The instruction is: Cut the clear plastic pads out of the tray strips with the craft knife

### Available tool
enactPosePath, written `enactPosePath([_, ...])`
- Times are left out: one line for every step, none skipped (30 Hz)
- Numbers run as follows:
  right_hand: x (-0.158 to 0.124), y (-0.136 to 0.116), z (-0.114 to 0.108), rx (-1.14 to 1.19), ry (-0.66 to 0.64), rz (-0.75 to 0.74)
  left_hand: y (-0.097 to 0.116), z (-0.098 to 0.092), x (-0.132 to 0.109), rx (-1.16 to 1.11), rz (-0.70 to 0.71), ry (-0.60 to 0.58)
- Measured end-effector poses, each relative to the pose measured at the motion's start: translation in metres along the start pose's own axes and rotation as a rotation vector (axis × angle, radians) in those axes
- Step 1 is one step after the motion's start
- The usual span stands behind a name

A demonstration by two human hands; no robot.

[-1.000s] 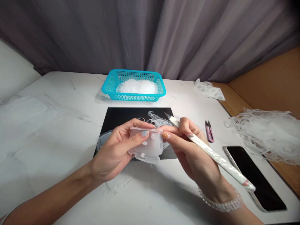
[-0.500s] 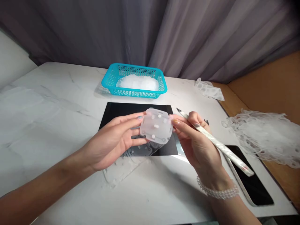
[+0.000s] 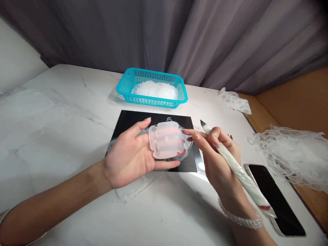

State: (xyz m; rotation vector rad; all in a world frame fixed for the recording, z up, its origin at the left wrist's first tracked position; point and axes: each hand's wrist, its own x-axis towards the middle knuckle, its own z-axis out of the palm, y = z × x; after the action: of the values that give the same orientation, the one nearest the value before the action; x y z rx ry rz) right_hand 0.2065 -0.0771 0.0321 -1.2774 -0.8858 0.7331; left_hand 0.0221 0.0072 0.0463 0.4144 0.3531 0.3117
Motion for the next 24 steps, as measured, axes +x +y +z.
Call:
enactPosePath([0.001, 0.000, 0.000, 0.022, -0.031, 0.047, -0.001, 0.000, 0.000, 0.013, -0.003, -0.007])
enactPosePath([0.001, 0.000, 0.001, 0.051, -0.067, 0.090, -0.002, 0.000, -0.001, 0.025, -0.005, -0.011])
enactPosePath([0.000, -0.001, 0.002, 0.084, -0.103, 0.121, -0.003, 0.000, -0.001, 0.035, -0.008, -0.013])
enactPosePath([0.000, -0.002, 0.003, 0.113, -0.133, 0.142, -0.003, 0.000, -0.001, 0.042, -0.012, -0.016])
enactPosePath([-0.001, -0.002, 0.004, 0.131, -0.152, 0.156, -0.004, 0.000, -0.001, 0.045, -0.015, -0.019])
enactPosePath([-0.002, -0.003, 0.004, 0.138, -0.157, 0.165, -0.004, -0.001, -0.001, 0.046, -0.017, -0.020])
enactPosePath([-0.002, -0.003, 0.004, 0.139, -0.153, 0.166, -0.004, -0.001, -0.001, 0.045, -0.019, -0.019])
enactPosePath([-0.002, -0.003, 0.004, 0.136, -0.143, 0.164, -0.004, -0.001, -0.001, 0.044, -0.021, -0.017])
enactPosePath([-0.002, -0.003, 0.004, 0.132, -0.133, 0.163, -0.004, 0.000, -0.001, 0.042, -0.021, -0.015])
enactPosePath([-0.001, -0.002, 0.003, 0.129, -0.124, 0.164, -0.004, 0.000, 0.000, 0.040, -0.019, -0.012])
enactPosePath([-0.001, -0.002, 0.003, 0.126, -0.120, 0.165, -0.003, 0.000, 0.000, 0.038, -0.016, -0.008])
enactPosePath([-0.001, -0.001, 0.002, 0.125, -0.116, 0.166, -0.003, 0.000, 0.001, 0.037, -0.013, -0.003])
enactPosePath([-0.001, -0.001, 0.002, 0.125, -0.111, 0.164, -0.003, 0.000, 0.001, 0.036, -0.011, 0.000])
enactPosePath([-0.001, -0.001, 0.002, 0.126, -0.106, 0.160, -0.002, 0.001, 0.001, 0.036, -0.007, 0.004])
enactPosePath([0.000, -0.001, 0.002, 0.127, -0.099, 0.151, -0.003, 0.001, 0.001, 0.037, -0.002, 0.009])
enactPosePath([0.000, -0.001, 0.002, 0.128, -0.091, 0.142, -0.004, 0.002, 0.000, 0.041, 0.004, 0.016])
enactPosePath([0.001, -0.001, 0.001, 0.128, -0.083, 0.135, -0.005, 0.002, -0.001, 0.050, 0.012, 0.026])
enactPosePath([0.003, -0.001, 0.000, 0.125, -0.072, 0.126, -0.007, 0.003, -0.002, 0.068, 0.020, 0.042])
enactPosePath([0.005, -0.001, -0.002, 0.117, -0.055, 0.114, -0.009, 0.004, -0.002, 0.099, 0.033, 0.066])
enactPosePath([0.008, -0.001, -0.005, 0.102, -0.028, 0.095, -0.009, 0.005, -0.003, 0.146, 0.056, 0.099])
enactPosePath([0.012, 0.001, -0.009, 0.078, 0.005, 0.070, -0.008, 0.006, -0.002, 0.210, 0.097, 0.141])
enactPosePath([0.017, 0.003, -0.013, 0.044, 0.039, 0.040, -0.004, 0.007, 0.001, 0.291, 0.170, 0.194])
enactPosePath([0.022, 0.006, -0.017, 0.000, 0.071, 0.005, 0.004, 0.008, 0.005, 0.394, 0.288, 0.252])
enactPosePath([0.028, 0.009, -0.023, -0.057, 0.095, -0.027, 0.015, 0.008, 0.012, 0.527, 0.449, 0.314])
